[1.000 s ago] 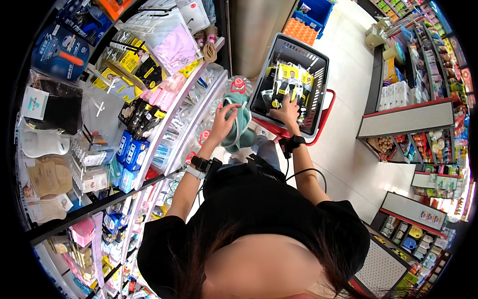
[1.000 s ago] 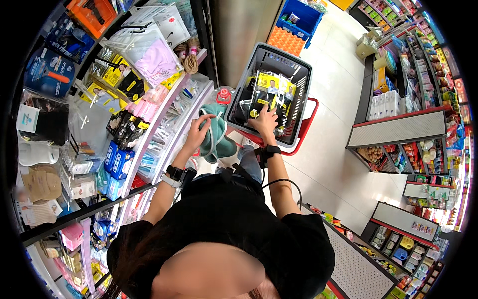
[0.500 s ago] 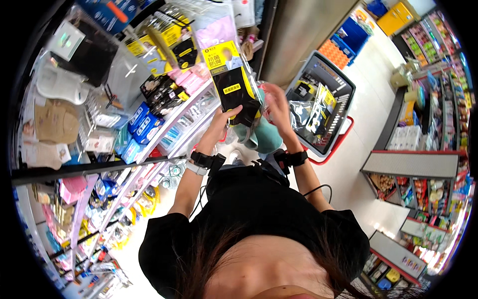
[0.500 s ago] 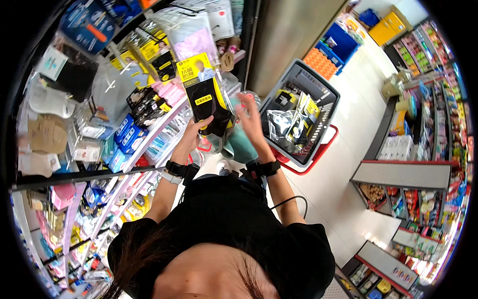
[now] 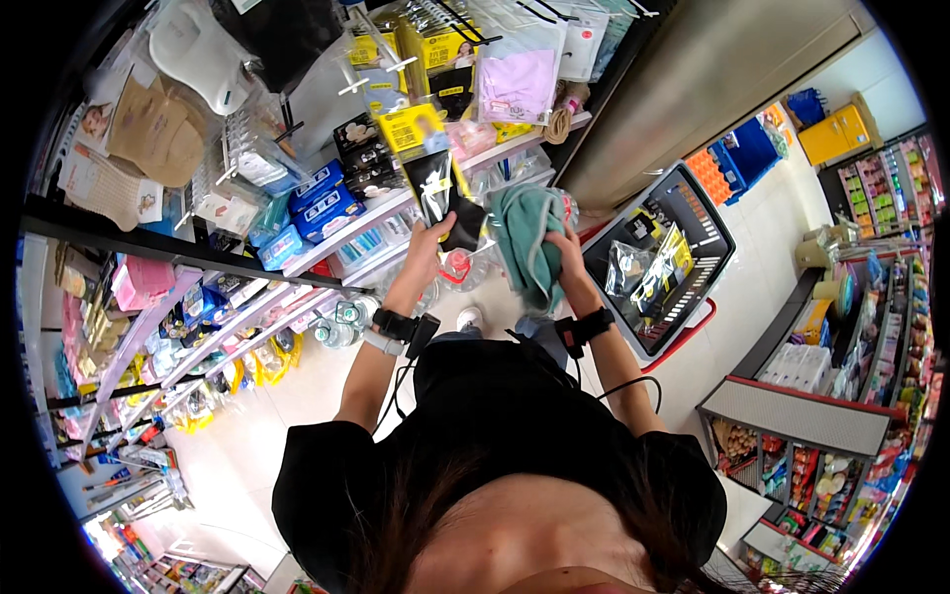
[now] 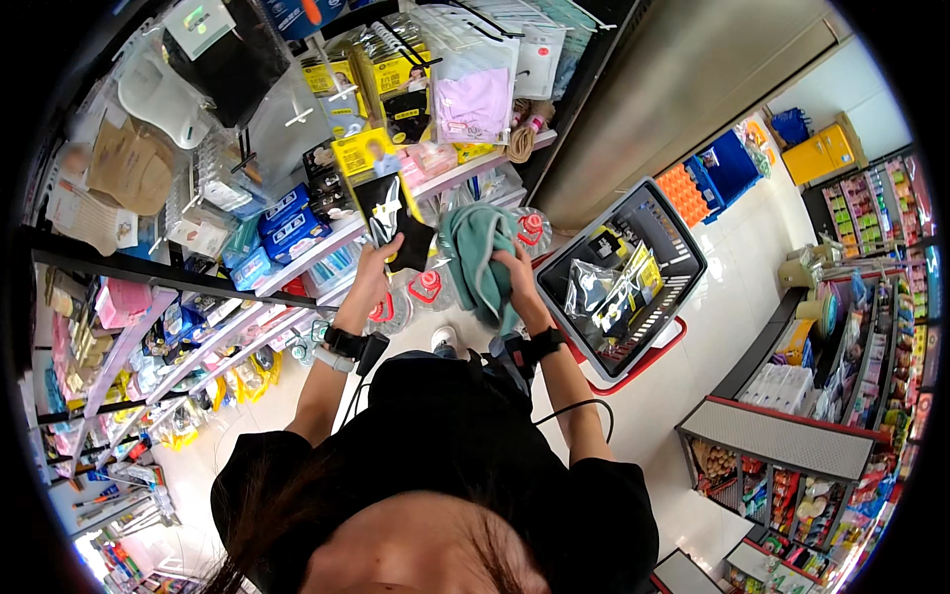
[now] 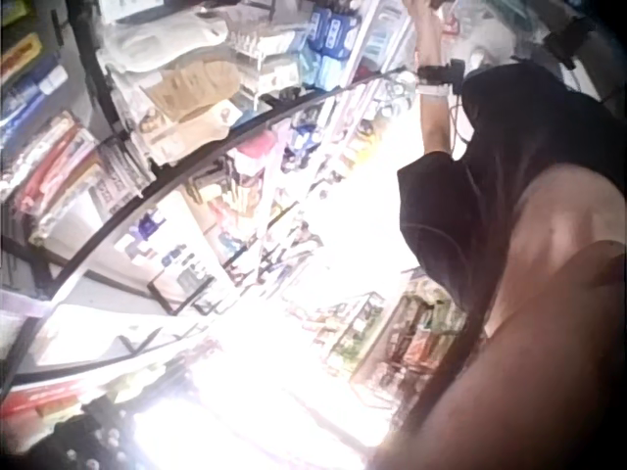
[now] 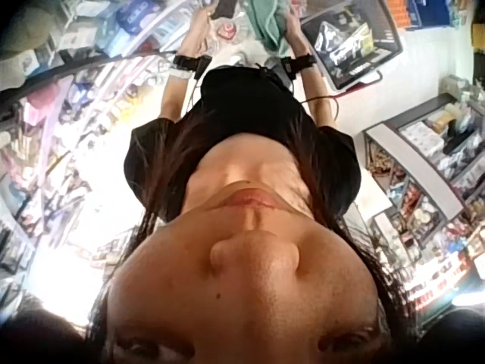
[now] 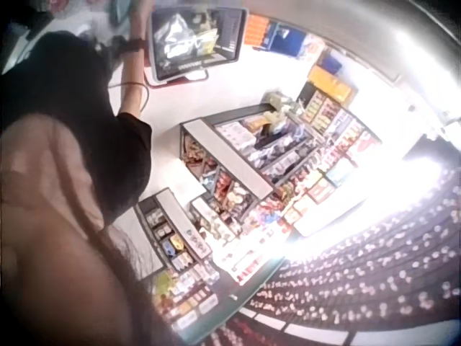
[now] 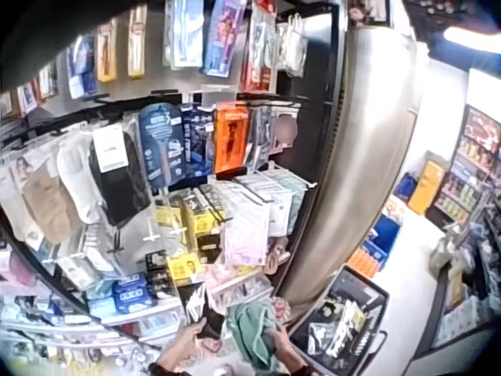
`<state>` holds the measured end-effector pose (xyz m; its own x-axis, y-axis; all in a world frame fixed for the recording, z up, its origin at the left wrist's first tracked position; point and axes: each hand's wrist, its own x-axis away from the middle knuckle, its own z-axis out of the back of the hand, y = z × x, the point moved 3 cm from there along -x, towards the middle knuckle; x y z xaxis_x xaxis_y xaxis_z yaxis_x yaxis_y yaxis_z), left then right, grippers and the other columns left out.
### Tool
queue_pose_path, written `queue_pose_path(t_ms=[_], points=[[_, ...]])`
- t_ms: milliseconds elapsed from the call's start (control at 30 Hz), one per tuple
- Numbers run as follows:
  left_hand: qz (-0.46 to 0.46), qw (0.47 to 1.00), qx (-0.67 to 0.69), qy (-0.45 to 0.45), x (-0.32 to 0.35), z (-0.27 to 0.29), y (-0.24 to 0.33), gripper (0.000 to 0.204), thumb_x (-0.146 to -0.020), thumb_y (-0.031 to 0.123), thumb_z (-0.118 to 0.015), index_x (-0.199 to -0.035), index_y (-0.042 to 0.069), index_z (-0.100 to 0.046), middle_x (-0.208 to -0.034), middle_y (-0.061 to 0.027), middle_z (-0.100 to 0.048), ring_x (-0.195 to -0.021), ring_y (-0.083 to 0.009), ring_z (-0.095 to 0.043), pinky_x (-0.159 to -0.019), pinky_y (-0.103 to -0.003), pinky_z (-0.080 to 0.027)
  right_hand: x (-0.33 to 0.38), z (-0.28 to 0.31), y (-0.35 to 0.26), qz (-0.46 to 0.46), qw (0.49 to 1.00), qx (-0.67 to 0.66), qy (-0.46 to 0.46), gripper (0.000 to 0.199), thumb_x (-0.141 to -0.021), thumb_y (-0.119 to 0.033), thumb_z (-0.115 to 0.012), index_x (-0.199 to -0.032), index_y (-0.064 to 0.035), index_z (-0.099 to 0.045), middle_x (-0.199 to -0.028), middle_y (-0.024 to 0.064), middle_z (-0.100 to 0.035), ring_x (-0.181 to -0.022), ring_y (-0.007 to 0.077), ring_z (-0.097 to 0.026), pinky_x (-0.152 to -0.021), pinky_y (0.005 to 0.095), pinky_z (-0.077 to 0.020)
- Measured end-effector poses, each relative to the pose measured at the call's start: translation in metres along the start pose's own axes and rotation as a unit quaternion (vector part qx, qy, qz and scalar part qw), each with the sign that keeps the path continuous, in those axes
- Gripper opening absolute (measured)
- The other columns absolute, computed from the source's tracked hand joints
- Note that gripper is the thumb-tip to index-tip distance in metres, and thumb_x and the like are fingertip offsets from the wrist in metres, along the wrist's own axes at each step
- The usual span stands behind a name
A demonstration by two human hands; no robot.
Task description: The person picks up several packaged pairs of socks and a towel from store shelves, places them into a shopping basket, and continues picking up additional items including bottles and more socks to place them in the basket.
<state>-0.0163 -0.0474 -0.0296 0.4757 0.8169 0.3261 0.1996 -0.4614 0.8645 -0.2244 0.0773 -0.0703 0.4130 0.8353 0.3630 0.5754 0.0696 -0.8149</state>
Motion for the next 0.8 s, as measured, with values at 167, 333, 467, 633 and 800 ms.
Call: queue_pose_path(t_ms=[167, 333, 467, 633, 800], points=[[0.007, 0.996, 0.069, 0.048, 0.008, -0.009, -0.016, 0.038, -0.089, 0.029, -0.052, -0.118, 0.005, -0.046, -0.108, -0.0058, -0.056, -0.094, -0.0144, -0.053, -0.081, -0.030, -0.044, 0.029, -0.052, -0.041, 0.242, 0.885, 0.372, -0.139, 0.047, -0.070, -0.016, -0.070, -0.107, 0.0044, -0.050, -0.114, 0.0144, -0.035, -0.108, 0.0274, -0.037, -0.093, 0.0330, -0.0314], [0.118, 0.956, 0.251, -0.094, 0.013, -0.043, -0.004, 0.057, -0.088, 0.052, -0.042, -0.127, 0.012, -0.036, -0.118, -0.0055, -0.051, -0.103, -0.0176, -0.052, -0.087, -0.032, -0.044, 0.050, -0.103, -0.025, 0.352, 0.809, 0.456, -0.113, 0.056, -0.077, -0.019, -0.065, -0.121, -0.0002, -0.037, -0.126, 0.0281, -0.029, -0.119, 0.0414, -0.032, -0.098, 0.0420, -0.0271], [0.085, 0.973, 0.191, -0.101, 0.014, -0.051, 0.013, 0.053, -0.089, 0.044, -0.045, -0.130, 0.014, -0.030, -0.119, -0.0043, -0.049, -0.106, -0.0165, -0.051, -0.087, -0.032, -0.044, 0.030, -0.093, -0.022, 0.420, 0.780, 0.465, 0.017, 0.056, -0.080, -0.017, -0.061, -0.124, 0.0012, -0.032, -0.122, 0.0287, -0.035, -0.113, 0.0421, -0.038, -0.095, 0.0412, -0.0315], [0.131, 0.982, 0.119, -0.062, 0.026, -0.047, 0.002, 0.064, -0.090, 0.049, -0.040, -0.137, 0.010, -0.019, -0.132, -0.0056, -0.038, -0.116, -0.0181, -0.042, -0.096, -0.037, -0.037, 0.012, -0.079, -0.039, 0.345, 0.845, 0.400, 0.086, 0.041, -0.079, -0.014, -0.062, -0.111, 0.0034, -0.045, -0.113, 0.0235, -0.043, -0.095, 0.0407, -0.048, -0.085, 0.0387, -0.0386], [0.139, 0.979, 0.094, -0.117, 0.033, -0.056, -0.002, 0.061, -0.093, 0.049, -0.023, -0.138, 0.008, -0.020, -0.138, -0.0076, -0.029, -0.125, -0.0178, -0.030, -0.102, -0.030, -0.026, 0.061, -0.107, -0.026, 0.433, 0.748, 0.502, -0.022, 0.051, -0.071, -0.016, -0.068, -0.113, 0.0008, -0.044, -0.114, 0.0244, -0.042, -0.100, 0.0431, -0.046, -0.083, 0.0400, -0.0411]])
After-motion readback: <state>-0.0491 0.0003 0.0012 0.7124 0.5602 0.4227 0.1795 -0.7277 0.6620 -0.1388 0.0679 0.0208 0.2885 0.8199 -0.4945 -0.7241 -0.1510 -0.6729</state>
